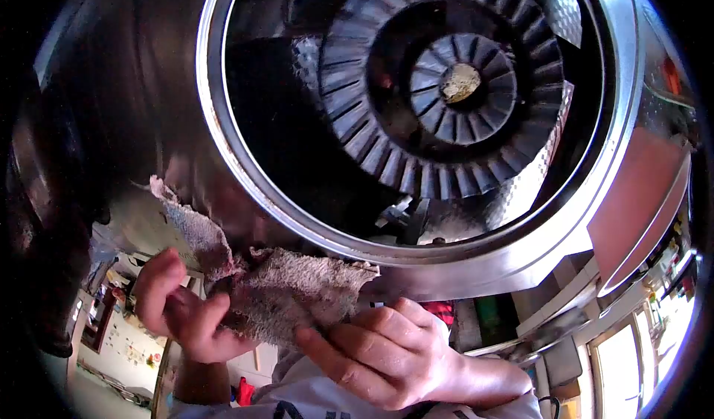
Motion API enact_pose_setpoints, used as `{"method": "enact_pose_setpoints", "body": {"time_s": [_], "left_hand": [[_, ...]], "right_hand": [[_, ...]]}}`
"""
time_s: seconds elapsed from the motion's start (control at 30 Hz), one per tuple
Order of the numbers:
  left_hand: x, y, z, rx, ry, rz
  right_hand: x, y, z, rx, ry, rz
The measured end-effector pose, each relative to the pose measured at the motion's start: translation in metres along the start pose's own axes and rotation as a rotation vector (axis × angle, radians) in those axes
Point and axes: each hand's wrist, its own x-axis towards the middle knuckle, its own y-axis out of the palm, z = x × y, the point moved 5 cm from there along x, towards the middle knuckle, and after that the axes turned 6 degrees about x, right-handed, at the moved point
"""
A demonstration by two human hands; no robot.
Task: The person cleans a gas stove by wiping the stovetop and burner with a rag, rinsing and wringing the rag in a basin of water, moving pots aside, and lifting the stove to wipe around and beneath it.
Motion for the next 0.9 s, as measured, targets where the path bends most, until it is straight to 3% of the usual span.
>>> {"method": "enact_pose_setpoints", "body": {"time_s": [0.03, 0.07, 0.3, 0.6, 0.9], "left_hand": [[0.005, 0.004, -0.001, 0.012, -0.055, -0.009], [0.009, 0.002, -0.003, 0.021, -0.078, 0.126], [0.008, 0.019, -0.027, 0.075, -0.002, 0.257], [0.013, 0.028, -0.033, 0.118, 0.012, 0.149], [0.012, 0.022, -0.037, 0.141, 0.015, 0.188]], "right_hand": [[-0.001, 0.0, 0.0, 0.001, -0.014, 0.0], [-0.001, -0.003, -0.001, 0.035, -0.005, 0.005], [-0.021, -0.02, -0.013, 0.159, -0.052, -0.043], [-0.019, -0.023, -0.021, 0.219, -0.055, -0.076], [-0.015, -0.039, -0.019, 0.251, -0.035, -0.061]]}}
